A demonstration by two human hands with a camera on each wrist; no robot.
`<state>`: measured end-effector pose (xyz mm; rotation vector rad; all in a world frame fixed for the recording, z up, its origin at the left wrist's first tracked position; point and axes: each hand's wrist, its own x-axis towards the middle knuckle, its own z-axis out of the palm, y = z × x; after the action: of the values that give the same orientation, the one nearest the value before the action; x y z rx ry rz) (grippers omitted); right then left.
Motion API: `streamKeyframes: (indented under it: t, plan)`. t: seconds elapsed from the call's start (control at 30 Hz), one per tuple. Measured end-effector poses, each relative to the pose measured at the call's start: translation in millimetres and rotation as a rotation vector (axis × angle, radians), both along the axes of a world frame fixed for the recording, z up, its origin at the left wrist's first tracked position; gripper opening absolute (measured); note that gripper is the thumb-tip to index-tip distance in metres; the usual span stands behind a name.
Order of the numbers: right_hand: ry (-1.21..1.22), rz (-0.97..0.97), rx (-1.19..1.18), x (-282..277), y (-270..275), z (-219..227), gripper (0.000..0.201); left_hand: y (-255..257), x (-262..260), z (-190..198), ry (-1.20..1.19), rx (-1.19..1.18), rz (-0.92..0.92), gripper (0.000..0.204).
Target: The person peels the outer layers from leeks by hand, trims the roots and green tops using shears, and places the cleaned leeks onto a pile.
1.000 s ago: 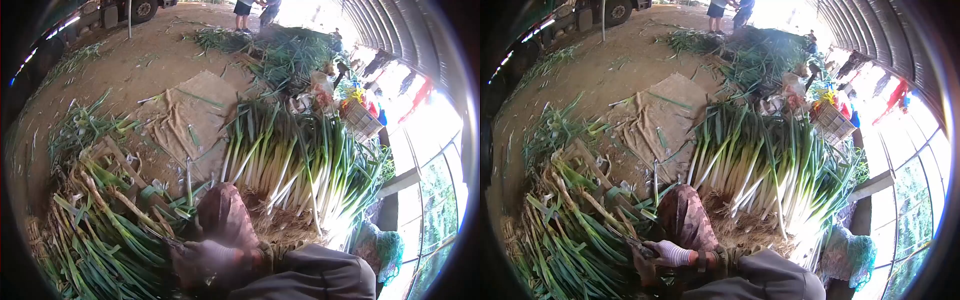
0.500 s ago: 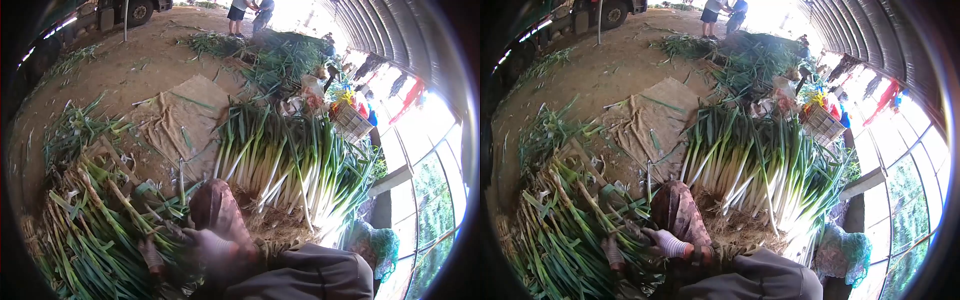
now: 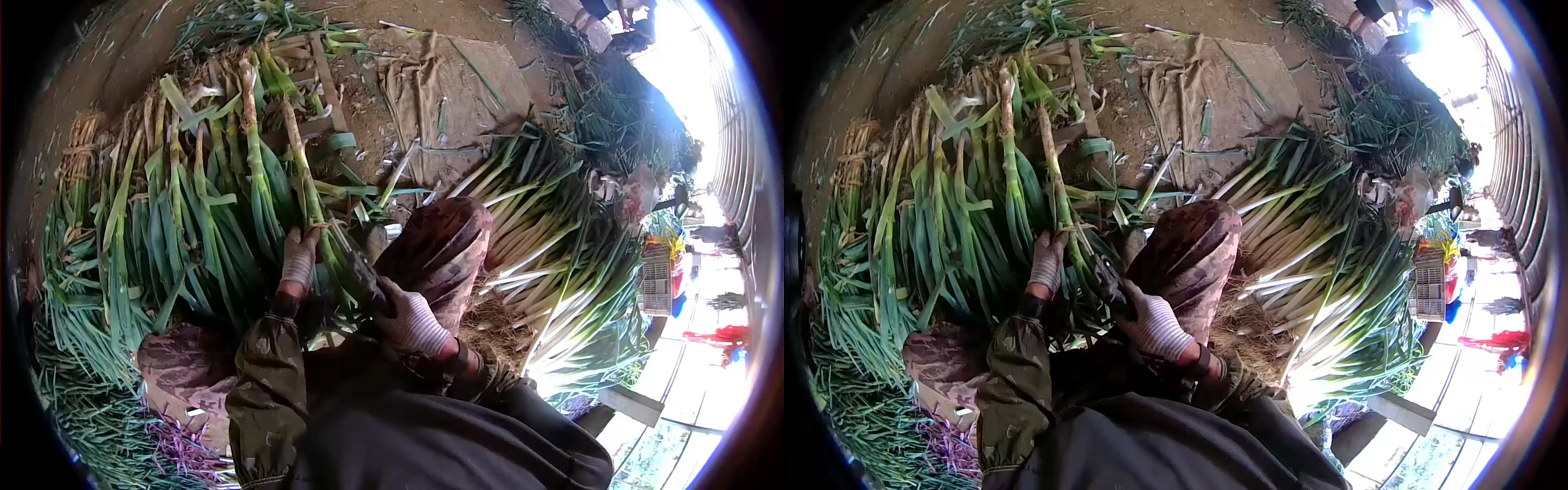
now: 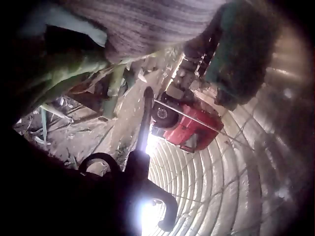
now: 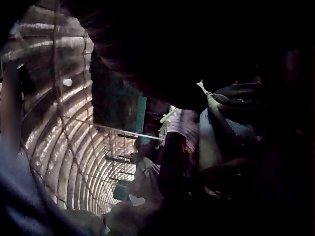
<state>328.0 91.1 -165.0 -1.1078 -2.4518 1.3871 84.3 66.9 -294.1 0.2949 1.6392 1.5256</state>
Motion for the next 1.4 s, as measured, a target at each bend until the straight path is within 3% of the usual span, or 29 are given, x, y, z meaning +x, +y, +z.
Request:
streamKeyframes:
  t: [0.07, 0.17, 0.3, 0.6, 0.8, 0.9, 1.0, 1.1, 1.2, 1.3, 1.4]
  plan:
    - [-0.07, 0.071, -0.009, 2, -2, 1, 0.069, -3, 2, -3, -0.002, 0.003, 0.008, 0.027]
    - [-0.1, 0.027, -0.009, 4, -4, -4, 0.06, -4, 1, -4, 0.002, 0.03, 0.024, 0.027]
    - [-0.158, 0.069, -0.04, -4, -3, 10, 0.062, -5, 0, -4, -0.087, 0.037, 0.023, 0.027]
    - [-0.21, 0.079, 0.081, -16, 4, -4, 0.067, -6, -1, 6, -0.067, 0.003, 0.033, 0.027]
    - [-0.365, 0.114, 0.03, -13, 1, 13, 0.067, -6, 1, -8, -0.061, 0.095, 0.082, 0.03]
    - [-0.337, 0.107, 0.177, -17, 3, -6, 0.066, -5, 1, -7, -0.065, 0.08, 0.095, 0.032]
    - [-0.261, 0.168, 0.196, -28, 16, -17, 0.077, -4, -3, -10, -0.044, -0.048, 0.055, 0.035]
    - [-0.291, 0.116, 0.18, -45, 27, -11, 0.062, -3, -4, -13, -0.002, -0.032, 0.058, 0.037]
    - [-0.316, 0.109, 0.204, -58, 39, -18, 0.062, 1, -3, -18, 0.022, -0.04, 0.055, 0.035]
    - [-0.339, 0.122, 0.184, -69, 53, -28, 0.072, 0, 1, -8, -0.218, 0.06, 0.12, 0.035]
    - [-0.31, 0.136, 0.25, -79, 64, -36, 0.072, -2, -5, -16, -0.23, 0.03, 0.044, 0.036]
